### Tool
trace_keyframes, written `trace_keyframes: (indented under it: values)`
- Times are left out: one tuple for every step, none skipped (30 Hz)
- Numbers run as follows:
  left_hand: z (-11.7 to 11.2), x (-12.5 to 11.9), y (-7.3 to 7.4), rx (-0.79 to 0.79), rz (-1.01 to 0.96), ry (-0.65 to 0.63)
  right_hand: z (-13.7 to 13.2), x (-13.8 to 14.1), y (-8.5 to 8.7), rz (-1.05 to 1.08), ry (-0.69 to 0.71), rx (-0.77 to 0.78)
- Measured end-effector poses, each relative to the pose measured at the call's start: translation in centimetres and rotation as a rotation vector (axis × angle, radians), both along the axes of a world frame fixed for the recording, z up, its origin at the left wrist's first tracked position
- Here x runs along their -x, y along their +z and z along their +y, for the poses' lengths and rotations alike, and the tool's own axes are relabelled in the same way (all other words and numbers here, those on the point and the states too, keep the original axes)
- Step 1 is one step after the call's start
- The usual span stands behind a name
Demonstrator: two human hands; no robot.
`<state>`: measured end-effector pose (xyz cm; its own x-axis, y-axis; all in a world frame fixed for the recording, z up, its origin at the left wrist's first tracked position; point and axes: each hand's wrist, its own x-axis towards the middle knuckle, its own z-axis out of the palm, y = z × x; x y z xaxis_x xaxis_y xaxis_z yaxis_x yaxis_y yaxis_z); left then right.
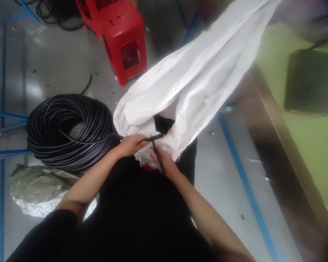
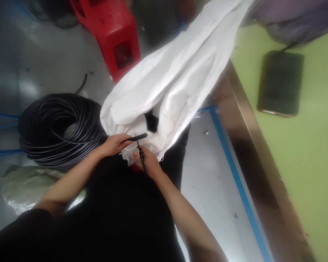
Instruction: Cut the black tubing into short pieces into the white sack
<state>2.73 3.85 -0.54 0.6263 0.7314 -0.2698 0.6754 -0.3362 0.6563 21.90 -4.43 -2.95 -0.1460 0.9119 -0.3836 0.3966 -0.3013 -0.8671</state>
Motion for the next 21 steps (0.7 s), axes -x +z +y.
trace_keyframes:
  values:
    - [0.2,-0.1,-0.2,0.001,-0.008,0.000,0.0,0.0,-0.1,-0.005,-0.004,0.018]
    - [0.3,-0.2,-0.4,0.001,-0.017,0.000,0.0,0.0,-0.2,-0.005,-0.010,0.034]
    - [0.5,-0.3,-0.6,0.000,-0.027,0.000,0.0,0.0,-0.2,-0.002,-0.022,0.045]
    - [0.6,-0.4,-0.9,-0.001,-0.034,0.000,0.0,0.0,-0.3,0.001,-0.038,0.048]
    - [0.7,-0.5,-1.1,-0.001,-0.039,-0.002,0.0,0.0,-0.3,0.002,-0.054,0.045]
    - [0.8,-0.6,-1.2,0.001,-0.044,-0.006,0.0,0.0,-0.3,-0.003,-0.067,0.036]
    - [0.9,-0.7,-1.4,0.003,-0.048,-0.011,0.0,0.1,-0.4,-0.013,-0.075,0.023]
    - [1.0,-0.8,-1.5,0.004,-0.052,-0.014,0.0,0.2,-0.4,-0.028,-0.078,0.007]
    - [1.1,-0.8,-1.7,0.004,-0.054,-0.016,0.0,0.3,-0.4,-0.045,-0.078,-0.012]
    - [1.1,-0.8,-1.7,0.004,-0.056,-0.018,-0.1,0.4,-0.4,-0.060,-0.079,-0.030]
    - [1.2,-0.8,-1.8,0.004,-0.055,-0.019,-0.2,0.5,-0.3,-0.068,-0.084,-0.047]
    - [1.2,-0.7,-1.9,0.005,-0.052,-0.018,-0.3,0.6,-0.3,-0.067,-0.094,-0.059]
    - [1.3,-0.7,-2.0,0.007,-0.047,-0.015,-0.3,0.6,-0.3,-0.059,-0.111,-0.063]
    - [1.3,-0.6,-2.0,0.011,-0.042,-0.011,-0.4,0.6,-0.2,-0.047,-0.132,-0.057]
    - [1.4,-0.5,-2.0,0.012,-0.037,-0.005,-0.4,0.6,-0.1,-0.032,-0.154,-0.038]
    - [1.3,-0.5,-2.0,0.014,-0.031,0.001,-0.3,0.5,0.0,-0.013,-0.176,-0.007]
    - [1.3,-0.5,-2.0,0.017,-0.029,0.004,-0.2,0.4,0.0,0.008,-0.194,0.031]
    - [1.1,-0.5,-1.9,0.021,-0.033,0.005,0.0,0.3,0.1,0.034,-0.209,0.071]
    - [0.9,-0.6,-1.8,0.029,-0.043,0.001,0.2,0.2,0.2,0.061,-0.221,0.103]
    - [0.7,-0.8,-1.7,0.041,-0.059,-0.005,0.5,0.2,0.3,0.087,-0.230,0.124]
    - [0.3,-0.9,-1.5,0.057,-0.080,-0.015,0.7,0.2,0.4,0.112,-0.236,0.130]
